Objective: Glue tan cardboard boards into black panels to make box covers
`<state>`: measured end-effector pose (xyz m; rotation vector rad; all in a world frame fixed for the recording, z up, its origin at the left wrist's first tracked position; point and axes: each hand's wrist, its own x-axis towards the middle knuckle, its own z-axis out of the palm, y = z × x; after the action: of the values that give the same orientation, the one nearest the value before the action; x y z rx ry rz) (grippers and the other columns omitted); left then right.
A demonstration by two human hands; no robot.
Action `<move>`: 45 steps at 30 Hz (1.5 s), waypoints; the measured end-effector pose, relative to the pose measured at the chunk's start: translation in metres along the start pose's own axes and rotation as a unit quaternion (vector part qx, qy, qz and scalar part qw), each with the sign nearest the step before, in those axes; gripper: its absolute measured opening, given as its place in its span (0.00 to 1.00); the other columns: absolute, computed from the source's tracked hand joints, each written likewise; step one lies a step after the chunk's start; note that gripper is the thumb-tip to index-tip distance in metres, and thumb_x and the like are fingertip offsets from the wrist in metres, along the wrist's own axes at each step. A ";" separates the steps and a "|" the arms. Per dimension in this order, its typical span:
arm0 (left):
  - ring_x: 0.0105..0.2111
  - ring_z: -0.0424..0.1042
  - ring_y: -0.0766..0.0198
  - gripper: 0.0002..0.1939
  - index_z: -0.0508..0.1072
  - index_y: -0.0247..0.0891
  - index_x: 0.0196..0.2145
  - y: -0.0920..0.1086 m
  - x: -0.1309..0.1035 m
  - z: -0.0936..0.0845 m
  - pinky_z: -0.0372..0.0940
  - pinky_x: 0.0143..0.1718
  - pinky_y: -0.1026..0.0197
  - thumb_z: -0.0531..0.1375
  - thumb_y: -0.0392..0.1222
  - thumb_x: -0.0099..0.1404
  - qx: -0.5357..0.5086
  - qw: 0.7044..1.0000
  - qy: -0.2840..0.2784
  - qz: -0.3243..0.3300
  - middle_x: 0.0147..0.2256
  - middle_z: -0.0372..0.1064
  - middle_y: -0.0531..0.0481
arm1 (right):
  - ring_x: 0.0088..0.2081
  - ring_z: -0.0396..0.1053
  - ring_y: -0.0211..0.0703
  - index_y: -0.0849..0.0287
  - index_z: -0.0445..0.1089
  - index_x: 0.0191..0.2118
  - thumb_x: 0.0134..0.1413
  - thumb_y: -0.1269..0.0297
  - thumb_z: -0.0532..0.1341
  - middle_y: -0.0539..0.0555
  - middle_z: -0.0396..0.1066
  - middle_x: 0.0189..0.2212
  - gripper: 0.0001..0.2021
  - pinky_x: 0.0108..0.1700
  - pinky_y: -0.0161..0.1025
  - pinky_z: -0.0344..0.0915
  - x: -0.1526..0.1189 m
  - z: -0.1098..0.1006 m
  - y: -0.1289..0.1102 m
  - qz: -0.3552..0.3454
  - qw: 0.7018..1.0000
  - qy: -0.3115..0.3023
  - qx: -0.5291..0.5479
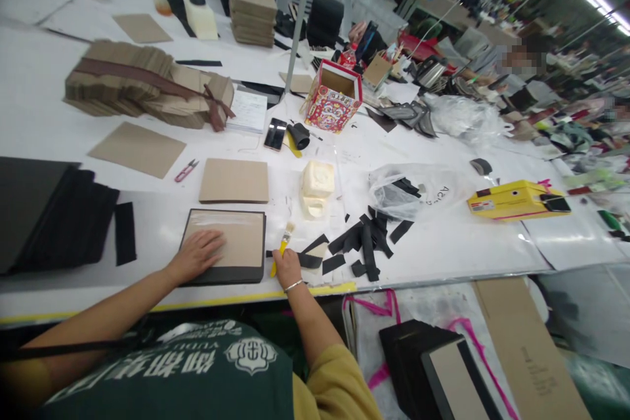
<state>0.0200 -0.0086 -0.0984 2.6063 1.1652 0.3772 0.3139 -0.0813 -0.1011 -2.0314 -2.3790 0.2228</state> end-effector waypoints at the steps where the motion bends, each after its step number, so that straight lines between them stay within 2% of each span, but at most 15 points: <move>1: 0.54 0.56 0.54 0.19 0.67 0.42 0.48 0.002 0.001 -0.002 0.47 0.56 0.47 0.51 0.49 0.61 -0.004 1.000 0.000 -0.006 0.54 0.59 0.44 | 0.33 0.62 0.44 0.61 0.65 0.38 0.52 0.75 0.52 0.56 0.64 0.26 0.09 0.37 0.39 0.57 0.003 -0.004 0.001 0.013 1.000 0.002 0.019; 4: 0.54 0.55 0.52 0.20 0.65 0.39 0.49 0.016 0.010 -0.015 0.49 0.55 0.46 0.53 0.47 0.60 -0.042 0.998 0.009 -0.039 0.56 0.55 0.41 | 0.32 0.63 0.42 0.60 0.63 0.38 0.52 0.72 0.53 0.53 0.65 0.28 0.07 0.36 0.37 0.59 0.012 -0.032 0.001 0.045 0.988 0.016 0.147; 8: 0.51 0.59 0.56 0.27 0.58 0.38 0.55 0.053 0.038 -0.044 0.59 0.49 0.53 0.55 0.45 0.58 -0.222 0.972 0.007 -0.078 0.54 0.56 0.41 | 0.31 0.66 0.37 0.57 0.57 0.41 0.52 0.67 0.54 0.49 0.66 0.31 0.09 0.36 0.34 0.61 0.022 -0.080 -0.016 0.027 0.933 0.014 0.358; 10: 0.42 0.66 0.60 0.25 0.62 0.38 0.52 0.069 0.053 -0.056 0.65 0.39 0.59 0.56 0.45 0.56 -0.348 0.931 -0.023 -0.113 0.49 0.62 0.43 | 0.31 0.67 0.36 0.56 0.56 0.41 0.51 0.67 0.55 0.48 0.67 0.30 0.11 0.36 0.34 0.62 0.028 -0.096 -0.027 0.000 0.907 -0.003 0.420; 13: 0.25 0.67 0.67 0.16 0.71 0.35 0.38 0.077 0.067 -0.063 0.62 0.23 0.66 0.57 0.46 0.54 -0.483 0.849 -0.082 -0.196 0.29 0.69 0.50 | 0.29 0.66 0.35 0.57 0.55 0.41 0.51 0.67 0.54 0.48 0.67 0.28 0.11 0.35 0.34 0.63 0.038 -0.105 -0.041 -0.021 0.878 -0.028 0.477; 17: 0.17 0.60 0.72 0.12 0.70 0.34 0.27 0.062 0.061 -0.062 0.58 0.18 0.69 0.60 0.48 0.50 -0.572 0.763 -0.071 -0.294 0.16 0.59 0.58 | 0.30 0.67 0.35 0.56 0.54 0.41 0.51 0.63 0.56 0.49 0.68 0.31 0.12 0.35 0.35 0.63 0.046 -0.099 -0.050 -0.002 0.865 -0.051 0.498; 22: 0.15 0.58 0.75 0.16 0.67 0.35 0.23 0.036 0.038 -0.062 0.55 0.16 0.71 0.62 0.51 0.48 -0.596 0.685 0.044 -0.416 0.16 0.58 0.59 | 0.30 0.67 0.37 0.56 0.56 0.41 0.43 0.62 0.61 0.48 0.67 0.30 0.18 0.35 0.36 0.64 0.050 -0.095 -0.052 0.001 0.890 -0.095 0.446; 26: 0.19 0.63 0.73 0.17 0.69 0.34 0.27 0.014 0.026 -0.061 0.62 0.23 0.69 0.64 0.50 0.44 -0.620 0.624 0.101 -0.464 0.20 0.63 0.57 | 0.30 0.68 0.39 0.56 0.56 0.39 0.44 0.63 0.60 0.48 0.67 0.29 0.15 0.36 0.38 0.63 0.062 -0.091 -0.048 0.033 0.912 -0.075 0.401; 28: 0.21 0.66 0.72 0.18 0.69 0.34 0.28 0.001 0.025 -0.059 0.65 0.26 0.66 0.65 0.49 0.43 -0.616 0.611 0.132 -0.480 0.21 0.65 0.56 | 0.29 0.68 0.39 0.56 0.56 0.39 0.44 0.63 0.59 0.48 0.67 0.29 0.15 0.35 0.38 0.63 0.072 -0.086 -0.045 0.051 0.922 -0.052 0.381; 30: 0.21 0.67 0.70 0.17 0.69 0.35 0.29 -0.011 0.027 -0.057 0.65 0.27 0.64 0.64 0.48 0.43 -0.586 0.626 0.148 -0.493 0.21 0.65 0.56 | 0.29 0.68 0.40 0.56 0.56 0.39 0.45 0.62 0.57 0.49 0.67 0.29 0.14 0.34 0.38 0.63 0.084 -0.078 -0.042 0.069 0.930 -0.020 0.361; 32: 0.19 0.66 0.68 0.15 0.68 0.35 0.28 -0.023 0.032 -0.054 0.64 0.24 0.64 0.62 0.49 0.46 -0.532 0.667 0.139 -0.503 0.19 0.63 0.56 | 0.29 0.68 0.41 0.56 0.57 0.39 0.45 0.60 0.57 0.50 0.67 0.30 0.14 0.34 0.38 0.63 0.097 -0.070 -0.040 0.091 0.935 0.013 0.342; 36: 0.19 0.63 0.68 0.12 0.68 0.37 0.22 -0.043 0.043 -0.049 0.57 0.23 0.65 0.58 0.50 0.51 -0.348 0.798 0.116 -0.479 0.17 0.61 0.56 | 0.29 0.68 0.42 0.57 0.57 0.39 0.45 0.59 0.56 0.50 0.66 0.29 0.14 0.32 0.37 0.62 0.118 -0.055 -0.040 0.124 0.938 0.048 0.321; 38: 0.21 0.63 0.67 0.13 0.67 0.37 0.20 -0.049 0.047 -0.047 0.55 0.24 0.65 0.57 0.50 0.52 -0.262 0.841 0.108 -0.460 0.18 0.62 0.55 | 0.27 0.67 0.41 0.57 0.57 0.40 0.46 0.59 0.55 0.50 0.66 0.28 0.14 0.30 0.36 0.61 0.124 -0.050 -0.040 0.133 0.941 0.053 0.307; 40: 0.22 0.63 0.66 0.13 0.67 0.37 0.19 -0.054 0.051 -0.044 0.53 0.24 0.65 0.57 0.50 0.52 -0.230 0.852 0.086 -0.462 0.18 0.63 0.55 | 0.25 0.66 0.40 0.57 0.57 0.40 0.47 0.60 0.54 0.49 0.65 0.26 0.13 0.28 0.36 0.60 0.129 -0.045 -0.039 0.140 0.945 0.055 0.289; 45: 0.22 0.64 0.65 0.14 0.67 0.38 0.19 -0.061 0.055 -0.040 0.53 0.24 0.65 0.57 0.52 0.52 -0.235 0.841 0.046 -0.486 0.19 0.66 0.53 | 0.21 0.63 0.40 0.58 0.57 0.42 0.48 0.60 0.53 0.47 0.63 0.22 0.14 0.25 0.34 0.56 0.134 -0.036 -0.036 0.153 0.952 0.053 0.259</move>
<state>0.0007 0.0774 -0.0748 1.3441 1.9251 0.4668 0.2607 0.0484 -0.0728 -2.0571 -1.6897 0.6444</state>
